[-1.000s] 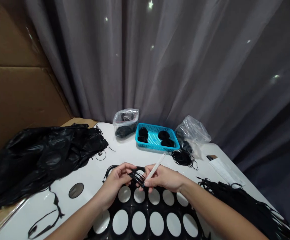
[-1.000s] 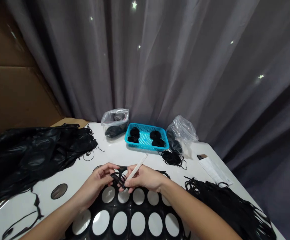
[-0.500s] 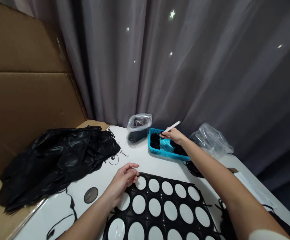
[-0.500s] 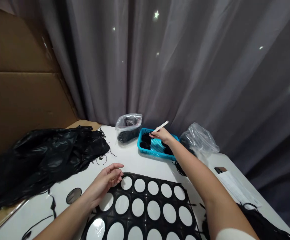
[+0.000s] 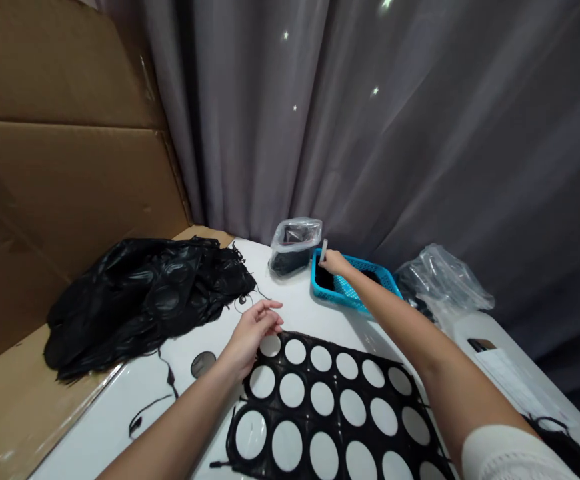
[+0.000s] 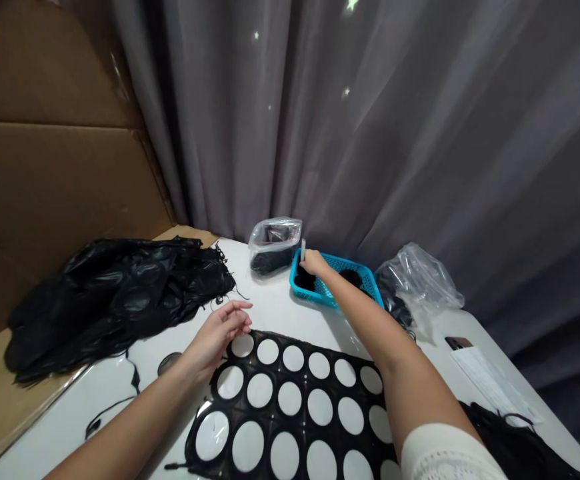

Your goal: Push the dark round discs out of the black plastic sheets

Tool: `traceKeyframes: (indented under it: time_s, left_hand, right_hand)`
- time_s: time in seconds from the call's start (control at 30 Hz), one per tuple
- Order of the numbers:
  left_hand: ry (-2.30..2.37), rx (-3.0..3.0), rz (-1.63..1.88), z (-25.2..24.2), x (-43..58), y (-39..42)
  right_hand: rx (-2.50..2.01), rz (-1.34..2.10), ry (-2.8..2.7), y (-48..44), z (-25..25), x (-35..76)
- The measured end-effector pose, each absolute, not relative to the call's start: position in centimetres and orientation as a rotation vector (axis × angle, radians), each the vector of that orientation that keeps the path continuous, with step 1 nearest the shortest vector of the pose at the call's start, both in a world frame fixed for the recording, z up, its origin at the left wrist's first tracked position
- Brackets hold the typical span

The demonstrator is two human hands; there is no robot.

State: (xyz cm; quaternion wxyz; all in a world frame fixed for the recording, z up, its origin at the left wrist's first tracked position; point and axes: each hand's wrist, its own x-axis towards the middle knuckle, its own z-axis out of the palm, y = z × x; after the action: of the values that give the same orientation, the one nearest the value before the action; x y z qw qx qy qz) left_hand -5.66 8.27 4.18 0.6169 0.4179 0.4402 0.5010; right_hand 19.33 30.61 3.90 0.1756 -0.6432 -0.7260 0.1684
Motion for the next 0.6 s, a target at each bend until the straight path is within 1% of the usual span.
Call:
traceKeyframes:
  time_s: [0.1, 0.27, 0.43, 0.6]
  left_hand:
    - [1.074, 1.044, 1.233, 4.2, -6.2, 9.0]
    - [1.166, 1.242, 1.270, 4.0, -7.1, 9.6]
    - [1.263, 1.583, 1.185, 4.6, -7.2, 8.8]
    - [1.297, 1.845, 1.046, 5.5, -7.2, 7.2]
  right_hand:
    - [-1.805, 0.473, -2.058, 30.5, 3.9, 19.7]
    - [-1.689, 0.444, -2.028, 29.1, 4.5, 20.3]
    - [-1.534, 0.362, -1.902, 25.6, 4.7, 21.3]
    - [-1.305, 0.527, -1.554, 20.8, 4.2, 21.7]
